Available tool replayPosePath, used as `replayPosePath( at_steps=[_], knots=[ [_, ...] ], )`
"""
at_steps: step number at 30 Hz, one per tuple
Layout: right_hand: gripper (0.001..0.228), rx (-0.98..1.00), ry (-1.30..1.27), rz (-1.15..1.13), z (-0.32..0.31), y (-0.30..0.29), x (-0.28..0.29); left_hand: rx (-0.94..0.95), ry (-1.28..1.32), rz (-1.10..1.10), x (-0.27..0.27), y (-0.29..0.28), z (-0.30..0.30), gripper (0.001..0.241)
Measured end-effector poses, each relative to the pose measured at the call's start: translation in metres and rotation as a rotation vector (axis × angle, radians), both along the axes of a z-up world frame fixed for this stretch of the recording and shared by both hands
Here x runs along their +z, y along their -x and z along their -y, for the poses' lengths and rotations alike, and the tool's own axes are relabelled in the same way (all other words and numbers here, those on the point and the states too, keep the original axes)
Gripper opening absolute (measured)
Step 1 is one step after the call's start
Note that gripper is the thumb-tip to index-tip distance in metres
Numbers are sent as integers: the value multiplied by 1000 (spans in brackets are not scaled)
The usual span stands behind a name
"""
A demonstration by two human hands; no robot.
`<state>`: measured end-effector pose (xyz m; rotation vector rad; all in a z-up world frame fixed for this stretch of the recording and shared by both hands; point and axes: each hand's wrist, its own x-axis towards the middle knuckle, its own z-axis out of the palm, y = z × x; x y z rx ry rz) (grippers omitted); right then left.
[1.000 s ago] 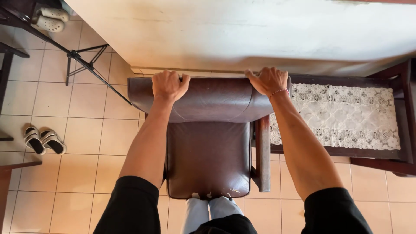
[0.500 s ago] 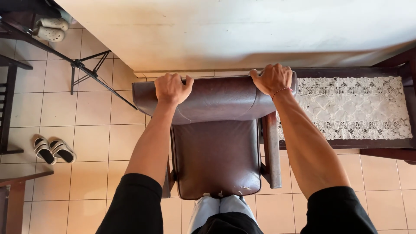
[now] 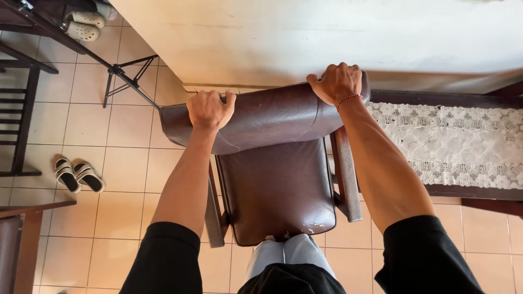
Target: The recorder tidies up a patio area by aligning chairs, organizing footwear, and sweeping the floor with a broom and dustpan.
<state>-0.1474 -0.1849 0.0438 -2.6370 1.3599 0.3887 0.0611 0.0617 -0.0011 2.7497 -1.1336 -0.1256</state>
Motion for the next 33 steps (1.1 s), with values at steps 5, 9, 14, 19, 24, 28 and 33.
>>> replayPosePath(
  at_steps=[5,9,14,19,24,28,33],
  knots=[
    [65,16,48,5,15,3,-14,2,69,32,-9,1,8,66],
    [67,10,43,-2,22,12,-17,-27,87,-12,4,11,18,62],
    [63,15,53,36,32,19,-26,-47,101,52,-13,9,28,62],
    [59,23,65,60,31,19,-30,-12,-54,-17,0,10,27,67],
    [56,-5,100,242,36,32,-36,-13,-63,-60,4,14,30,67],
    [48,-9,134,387,50,42,-42,-42,-58,-19,-6,10,45,71],
    [43,-87,138,413,53,66,-38,-92,-7,-27,12,26,61,60]
  ],
)
